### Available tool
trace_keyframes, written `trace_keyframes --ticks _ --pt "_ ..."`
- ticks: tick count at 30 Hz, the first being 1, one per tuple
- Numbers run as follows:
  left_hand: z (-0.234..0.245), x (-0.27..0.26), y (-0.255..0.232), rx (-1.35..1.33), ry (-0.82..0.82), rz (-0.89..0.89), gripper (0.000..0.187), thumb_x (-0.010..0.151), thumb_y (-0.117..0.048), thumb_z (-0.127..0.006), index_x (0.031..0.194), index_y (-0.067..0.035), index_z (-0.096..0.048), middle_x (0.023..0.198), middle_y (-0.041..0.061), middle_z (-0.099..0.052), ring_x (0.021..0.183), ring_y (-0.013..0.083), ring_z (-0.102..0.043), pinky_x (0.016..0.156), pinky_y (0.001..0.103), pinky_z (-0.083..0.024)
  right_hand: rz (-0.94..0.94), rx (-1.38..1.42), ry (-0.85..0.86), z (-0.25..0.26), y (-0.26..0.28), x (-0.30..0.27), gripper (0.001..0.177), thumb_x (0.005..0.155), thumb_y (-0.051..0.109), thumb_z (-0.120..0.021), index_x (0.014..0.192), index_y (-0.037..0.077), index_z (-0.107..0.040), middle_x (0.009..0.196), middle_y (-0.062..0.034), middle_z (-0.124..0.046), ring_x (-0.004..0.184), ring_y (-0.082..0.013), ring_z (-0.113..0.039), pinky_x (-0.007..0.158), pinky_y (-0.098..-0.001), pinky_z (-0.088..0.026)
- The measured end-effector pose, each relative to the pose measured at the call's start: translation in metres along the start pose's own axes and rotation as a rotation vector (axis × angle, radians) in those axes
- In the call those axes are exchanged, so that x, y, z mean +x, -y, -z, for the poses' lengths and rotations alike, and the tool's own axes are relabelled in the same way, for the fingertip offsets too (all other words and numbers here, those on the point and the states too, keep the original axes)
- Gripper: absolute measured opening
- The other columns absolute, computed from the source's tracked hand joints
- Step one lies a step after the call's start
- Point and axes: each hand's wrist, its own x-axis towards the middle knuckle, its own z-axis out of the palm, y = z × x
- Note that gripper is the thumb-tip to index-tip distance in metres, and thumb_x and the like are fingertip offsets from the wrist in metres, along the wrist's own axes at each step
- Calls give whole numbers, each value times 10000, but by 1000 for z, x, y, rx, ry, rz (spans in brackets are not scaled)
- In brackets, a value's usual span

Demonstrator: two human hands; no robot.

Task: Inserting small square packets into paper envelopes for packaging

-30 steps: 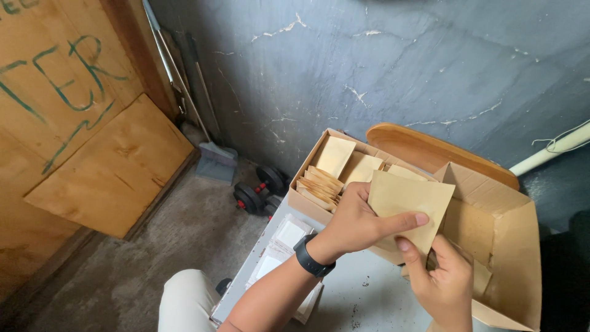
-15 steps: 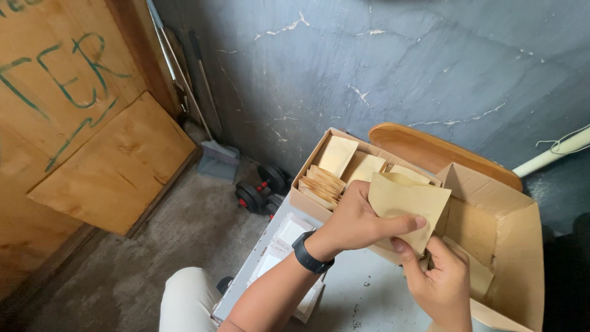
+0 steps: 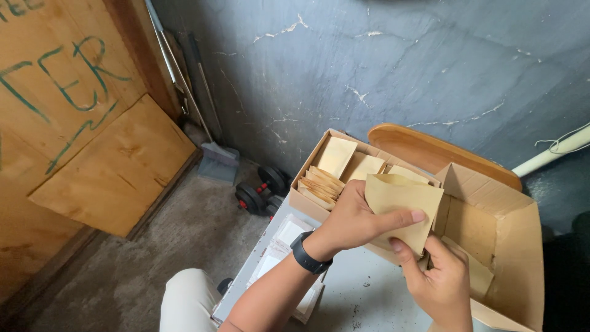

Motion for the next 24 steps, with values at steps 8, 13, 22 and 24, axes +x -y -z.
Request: trace_keyframes --ticks 8,13,22,24 --pt "1 -1 2 22 -22 -29 275 860 -158 -805 1104 -42 -753 1112 40 -756 1000 81 -676 881 263 -612 -4 -5 2 -3 -6 -3 319 884 246 -734 681 68 -564 525 -15 -458 530 -153 -326 501 -319 -330" --pt "3 1 2 -30 -35 -12 219 883 -207 -799 1042 -60 -765 1084 39 -763 984 89 -692 863 261 -621 20 -17 -18 -1 -2 -2 321 887 248 -730 671 62 -582 511 -22 -449 539 -179 -337 542 -324 -338" --pt "8 3 6 174 30 13 214 823 -225 -831 971 -92 -752 1007 -36 -752 919 27 -644 777 210 -568 -174 91 -87 -3 3 -4 266 930 238 -700 731 65 -666 484 -11 -630 412 -104 -623 504 -219 -467" --pt "7 3 8 109 1 20 186 871 -238 -808 975 -88 -771 1000 -26 -761 907 14 -643 766 193 -559 -132 61 -81 -1 7 -2 299 916 272 -700 690 86 -639 449 -20 -634 433 -83 -565 556 -227 -457"
